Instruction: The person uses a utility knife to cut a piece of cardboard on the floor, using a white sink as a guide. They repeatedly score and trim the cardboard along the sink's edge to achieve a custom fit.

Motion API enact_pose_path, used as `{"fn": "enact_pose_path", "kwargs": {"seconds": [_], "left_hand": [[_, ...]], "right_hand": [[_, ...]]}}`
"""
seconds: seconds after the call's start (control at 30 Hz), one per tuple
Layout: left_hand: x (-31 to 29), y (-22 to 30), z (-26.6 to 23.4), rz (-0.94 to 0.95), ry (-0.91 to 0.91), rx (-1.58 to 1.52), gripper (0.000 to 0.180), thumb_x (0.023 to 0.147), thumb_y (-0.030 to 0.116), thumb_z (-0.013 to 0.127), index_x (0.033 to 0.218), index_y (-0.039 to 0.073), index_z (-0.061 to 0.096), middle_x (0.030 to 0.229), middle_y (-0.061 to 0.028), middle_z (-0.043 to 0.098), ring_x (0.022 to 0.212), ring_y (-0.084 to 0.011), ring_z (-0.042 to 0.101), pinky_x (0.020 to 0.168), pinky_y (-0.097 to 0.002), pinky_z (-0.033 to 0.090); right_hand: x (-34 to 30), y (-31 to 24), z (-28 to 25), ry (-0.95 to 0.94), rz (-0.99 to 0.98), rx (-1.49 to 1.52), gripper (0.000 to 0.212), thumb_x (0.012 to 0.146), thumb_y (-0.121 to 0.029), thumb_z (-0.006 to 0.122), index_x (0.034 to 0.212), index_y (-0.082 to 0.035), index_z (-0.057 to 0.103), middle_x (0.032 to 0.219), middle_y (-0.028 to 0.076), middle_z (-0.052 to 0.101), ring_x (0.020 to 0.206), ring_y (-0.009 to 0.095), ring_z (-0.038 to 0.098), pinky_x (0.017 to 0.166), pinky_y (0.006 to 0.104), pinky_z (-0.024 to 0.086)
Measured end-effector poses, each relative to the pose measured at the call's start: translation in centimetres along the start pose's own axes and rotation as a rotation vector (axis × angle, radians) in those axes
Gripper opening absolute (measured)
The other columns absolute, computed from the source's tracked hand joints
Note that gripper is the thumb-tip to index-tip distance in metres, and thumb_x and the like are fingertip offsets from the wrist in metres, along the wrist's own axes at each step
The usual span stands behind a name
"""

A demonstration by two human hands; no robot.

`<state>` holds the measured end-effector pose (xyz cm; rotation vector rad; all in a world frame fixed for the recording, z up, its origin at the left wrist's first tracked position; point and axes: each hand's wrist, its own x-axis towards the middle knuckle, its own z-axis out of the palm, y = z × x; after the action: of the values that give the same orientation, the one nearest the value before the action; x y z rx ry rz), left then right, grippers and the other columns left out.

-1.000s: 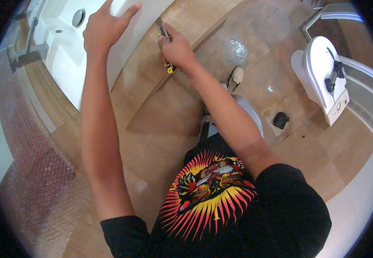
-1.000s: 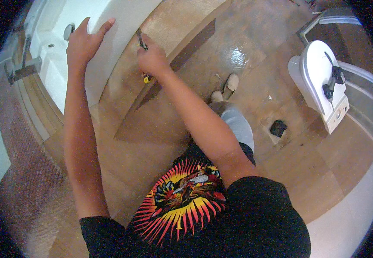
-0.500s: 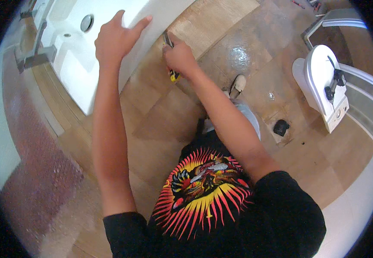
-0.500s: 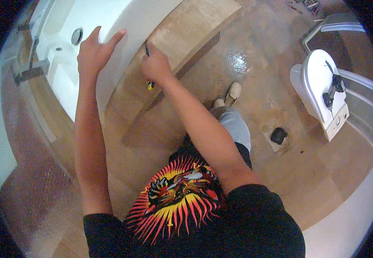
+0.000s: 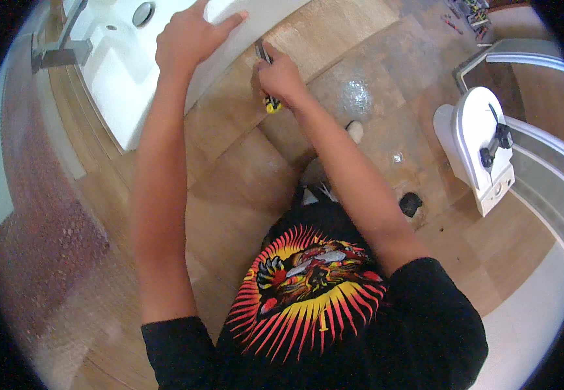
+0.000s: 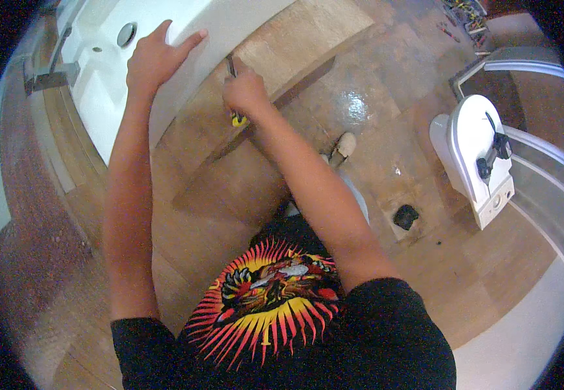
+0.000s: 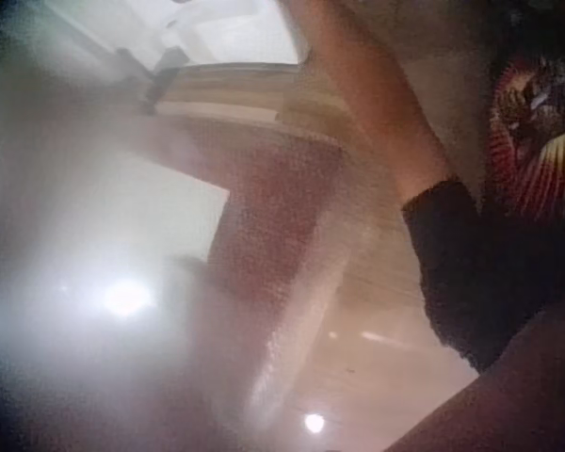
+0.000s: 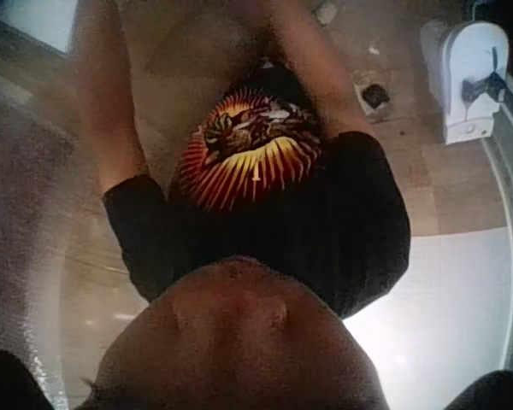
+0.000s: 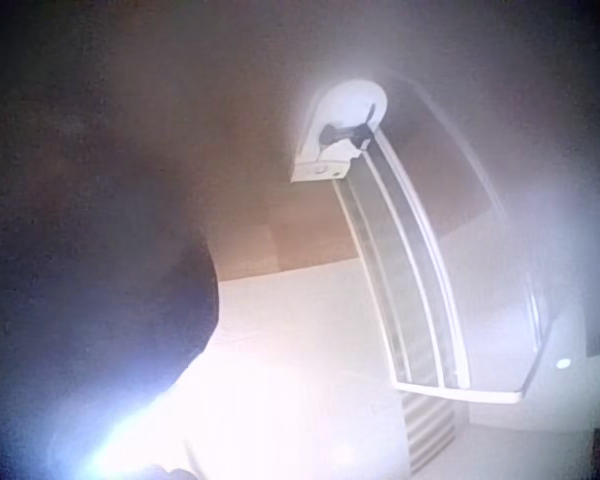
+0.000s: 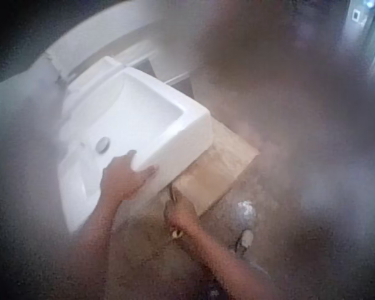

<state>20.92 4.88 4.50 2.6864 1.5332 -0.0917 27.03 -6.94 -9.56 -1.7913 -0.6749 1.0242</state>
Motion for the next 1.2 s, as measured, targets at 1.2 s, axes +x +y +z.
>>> {"fn": "enact_pose_path", "kwargs": {"seconds": [1.2], "left_hand": [[-0.7,0.1,-0.5,0.026,0.026,-0.019,0.092,0.073,0.07,0.059,0.134,0.001,0.047,0.124,-0.0245,0.058,0.116,-0.0368,0.056,0.098,-0.0438,0.043]], "right_hand": [[-1.4,-0.2,0.3,-0.108,0.046,0.152,0.063,0.086,-0.009,0.048,0.146,-0.003,0.031,0.066,0.011,0.061,0.05,0.017,0.057,0.051,0.033,0.048]]}}
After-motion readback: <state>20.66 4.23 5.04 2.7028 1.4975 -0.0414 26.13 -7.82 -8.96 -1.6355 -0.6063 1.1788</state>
